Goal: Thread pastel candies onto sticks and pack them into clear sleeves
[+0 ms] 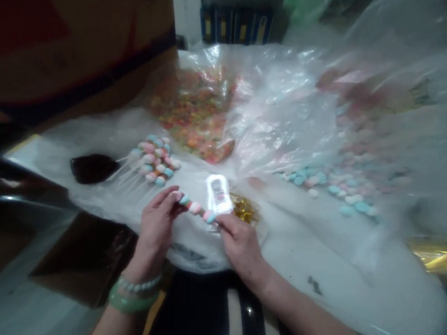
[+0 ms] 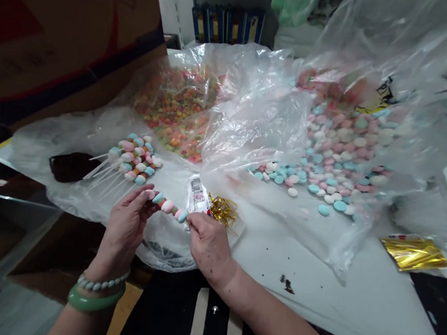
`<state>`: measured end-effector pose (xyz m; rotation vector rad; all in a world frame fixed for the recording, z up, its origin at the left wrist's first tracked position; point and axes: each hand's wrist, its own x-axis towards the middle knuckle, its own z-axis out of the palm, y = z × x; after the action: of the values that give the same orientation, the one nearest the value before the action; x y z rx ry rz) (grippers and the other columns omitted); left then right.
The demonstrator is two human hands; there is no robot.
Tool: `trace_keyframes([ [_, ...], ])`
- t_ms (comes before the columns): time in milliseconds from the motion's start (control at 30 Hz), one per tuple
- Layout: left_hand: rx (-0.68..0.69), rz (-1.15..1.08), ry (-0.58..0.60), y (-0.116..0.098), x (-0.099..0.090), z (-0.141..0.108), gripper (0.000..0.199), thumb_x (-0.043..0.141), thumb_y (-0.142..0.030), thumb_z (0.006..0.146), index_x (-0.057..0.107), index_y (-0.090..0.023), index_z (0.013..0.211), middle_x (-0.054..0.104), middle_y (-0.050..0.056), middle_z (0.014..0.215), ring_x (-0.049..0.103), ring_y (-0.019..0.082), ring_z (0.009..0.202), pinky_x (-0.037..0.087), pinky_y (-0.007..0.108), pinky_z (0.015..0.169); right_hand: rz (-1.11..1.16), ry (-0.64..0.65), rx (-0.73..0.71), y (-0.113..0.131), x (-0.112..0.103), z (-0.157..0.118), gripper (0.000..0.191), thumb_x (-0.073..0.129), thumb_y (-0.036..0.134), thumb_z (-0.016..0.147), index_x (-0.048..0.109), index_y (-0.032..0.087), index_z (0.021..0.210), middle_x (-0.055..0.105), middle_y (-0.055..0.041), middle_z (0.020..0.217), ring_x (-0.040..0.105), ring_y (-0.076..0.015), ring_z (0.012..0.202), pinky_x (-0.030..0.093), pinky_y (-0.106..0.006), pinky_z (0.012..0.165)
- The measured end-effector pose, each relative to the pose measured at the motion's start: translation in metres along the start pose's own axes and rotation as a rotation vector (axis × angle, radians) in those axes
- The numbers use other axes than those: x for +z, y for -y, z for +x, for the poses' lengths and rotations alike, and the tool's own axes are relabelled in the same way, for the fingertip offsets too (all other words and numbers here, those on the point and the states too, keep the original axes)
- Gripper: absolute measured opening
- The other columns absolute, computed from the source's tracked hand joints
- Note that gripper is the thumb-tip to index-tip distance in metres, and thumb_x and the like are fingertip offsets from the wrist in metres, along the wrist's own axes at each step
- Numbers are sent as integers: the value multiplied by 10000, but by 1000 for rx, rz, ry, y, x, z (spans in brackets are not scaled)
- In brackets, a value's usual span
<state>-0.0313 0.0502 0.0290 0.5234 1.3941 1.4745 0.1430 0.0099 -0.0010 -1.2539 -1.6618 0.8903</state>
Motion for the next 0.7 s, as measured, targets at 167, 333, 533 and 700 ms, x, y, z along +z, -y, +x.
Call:
trace_keyframes([
  [167,26,111,62,9,-11,-5,531,863,-379,640,727,-114,1079,722,61,872,662,152,712,558,290,726,-32,23,6,5,1,-5,309,483,68,850,736,209,959,750,-41,946,686,-186,869,498,-268,819],
  [333,-57,59,60,16,-15,-6,532,867,-353,630,718,-111,1080,717,65,849,665,151,697,560,278,697,-24,48,60,8,1,-8,303,477,60,853,724,205,952,747,-42,951,677,-186,863,489,-275,827],
  [533,-90,54,82,22,-15,-6,555,856,-385,642,708,-121,1107,716,64,873,667,151,708,565,291,722,-15,63,84,4,2,-9,297,479,72,843,722,217,933,743,-24,906,663,-181,833,473,-262,785],
  [700,-90,101,111,33,-14,-5,563,826,-449,662,703,-105,1090,699,56,814,654,171,694,570,337,743,-74,60,81,-2,6,-8,284,466,70,856,709,208,909,727,-27,876,654,-177,837,452,-252,776],
])
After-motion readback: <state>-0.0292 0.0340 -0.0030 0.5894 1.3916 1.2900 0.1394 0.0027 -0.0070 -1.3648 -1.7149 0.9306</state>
